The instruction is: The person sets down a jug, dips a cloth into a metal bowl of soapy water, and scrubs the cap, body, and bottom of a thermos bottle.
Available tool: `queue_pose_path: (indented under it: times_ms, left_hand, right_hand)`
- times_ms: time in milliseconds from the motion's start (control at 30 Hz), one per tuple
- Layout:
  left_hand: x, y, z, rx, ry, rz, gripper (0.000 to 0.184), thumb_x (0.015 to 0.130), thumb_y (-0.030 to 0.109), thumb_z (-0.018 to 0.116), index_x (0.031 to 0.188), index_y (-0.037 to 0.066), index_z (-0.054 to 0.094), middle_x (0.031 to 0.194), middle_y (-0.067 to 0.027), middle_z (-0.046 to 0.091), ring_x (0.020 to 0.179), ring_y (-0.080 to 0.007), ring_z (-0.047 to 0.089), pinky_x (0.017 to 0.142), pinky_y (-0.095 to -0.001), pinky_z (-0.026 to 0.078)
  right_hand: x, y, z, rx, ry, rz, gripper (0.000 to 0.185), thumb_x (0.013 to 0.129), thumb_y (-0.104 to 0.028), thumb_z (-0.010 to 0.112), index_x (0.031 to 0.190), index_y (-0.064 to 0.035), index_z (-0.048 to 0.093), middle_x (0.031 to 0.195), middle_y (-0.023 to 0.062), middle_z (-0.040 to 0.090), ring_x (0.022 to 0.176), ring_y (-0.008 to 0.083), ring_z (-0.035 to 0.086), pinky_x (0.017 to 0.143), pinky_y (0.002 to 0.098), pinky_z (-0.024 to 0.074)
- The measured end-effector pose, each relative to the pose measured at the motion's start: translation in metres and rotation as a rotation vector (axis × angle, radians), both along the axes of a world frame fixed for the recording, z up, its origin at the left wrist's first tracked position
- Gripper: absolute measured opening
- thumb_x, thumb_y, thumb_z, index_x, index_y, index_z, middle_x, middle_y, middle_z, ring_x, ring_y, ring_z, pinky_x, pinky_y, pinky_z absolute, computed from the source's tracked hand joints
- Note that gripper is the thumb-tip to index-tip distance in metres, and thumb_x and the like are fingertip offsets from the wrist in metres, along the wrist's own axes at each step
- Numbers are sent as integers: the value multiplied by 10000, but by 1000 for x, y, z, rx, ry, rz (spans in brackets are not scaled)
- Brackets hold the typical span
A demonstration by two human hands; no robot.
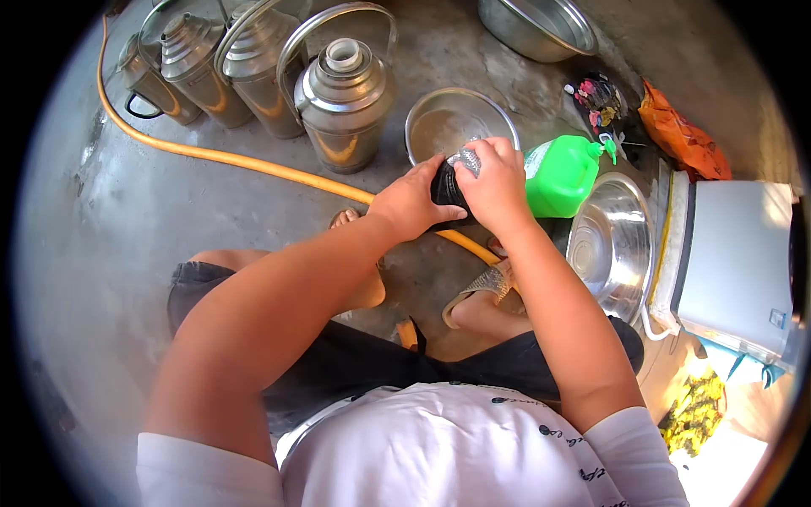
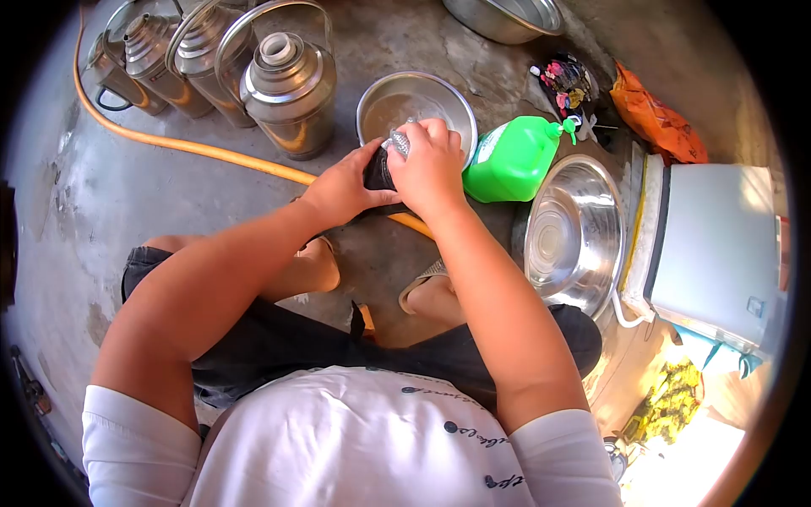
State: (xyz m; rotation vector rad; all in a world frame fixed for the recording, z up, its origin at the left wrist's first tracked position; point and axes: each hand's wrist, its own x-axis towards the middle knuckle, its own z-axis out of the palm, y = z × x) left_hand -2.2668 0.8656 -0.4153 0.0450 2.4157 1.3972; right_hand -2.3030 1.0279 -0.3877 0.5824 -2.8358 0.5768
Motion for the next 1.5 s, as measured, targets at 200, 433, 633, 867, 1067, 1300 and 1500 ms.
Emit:
queue_pose_path:
  times_ms: [200, 433, 633, 867, 1067, 1300, 1500]
  left_hand:
    - [15, 9, -1, -33, -17, -126, 1073, 701, 469, 846, 1510, 25, 298, 1465, -217, 446, 1340, -372, 450, 1110, -418, 385]
    - [20, 6, 2, -73, -43, -190, 1097, 691, 471, 845, 1525, 47, 273, 1508, -187, 403, 1368, -392, 403, 1132, -427, 361]
    - [22, 3, 0, -87, -21, -180, 1059, 695, 477, 831, 1529, 111, 292, 1519, -111, 413, 1333, -367, 452, 1090, -441, 409]
    - [4, 1, -9, 95, -19, -116, 966, 743, 457, 814, 1478, 24, 362, 1442, -213, 481, 1292, -328, 516, 1077, -382, 416]
    - [10, -3, -8, 37, -30, -199, 1021, 720, 460, 824, 1493, 15, 330, 1473, -205, 447, 1334, -335, 474, 1096, -382, 398]
    - [13, -9, -7, 57, -37, -354, 1046, 693, 423, 845, 1507, 36, 315, 1506, -174, 419, 1357, -325, 447, 1112, -383, 380]
    - [12, -17, -4, 82, -98, -431, 1035, 684, 383, 851, 1518, 74, 321, 1519, -136, 418, 1367, -305, 439, 1120, -377, 370]
  right_hand:
    - [-2, 15, 7, 68, -289, -60, 364, 815, -128, 679, 1163, -58, 600, 1200, 180, 560, 1119, 405, 524, 964, 479, 450]
    - [-4, 41, 4, -838, -998, -407, 251, 907, -83, 602, 1142, 5, 616, 950, 91, 644, 827, 154, 617, 737, 302, 506]
    - [42, 32, 11, -364, -159, 99, 254, 919, -254, 658, 929, -2, 679, 1041, 109, 662, 1044, 284, 605, 948, 385, 451]
    - [16, 29, 7, -249, -112, 123, 237, 897, -223, 659, 937, 7, 695, 1050, 122, 661, 1097, 347, 574, 953, 431, 443]
    - [0, 35, 19, -704, -900, -331, 315, 901, -250, 647, 1073, 14, 643, 966, 89, 677, 834, 138, 618, 735, 301, 496]
    - [-14, 20, 28, -338, -1165, -26, 277, 842, -185, 767, 1040, -59, 621, 981, 29, 648, 875, 108, 607, 769, 276, 497]
    - [-41, 45, 5, -387, -1363, 78, 274, 829, -191, 791, 1009, -57, 632, 940, 11, 655, 884, 104, 602, 797, 274, 489]
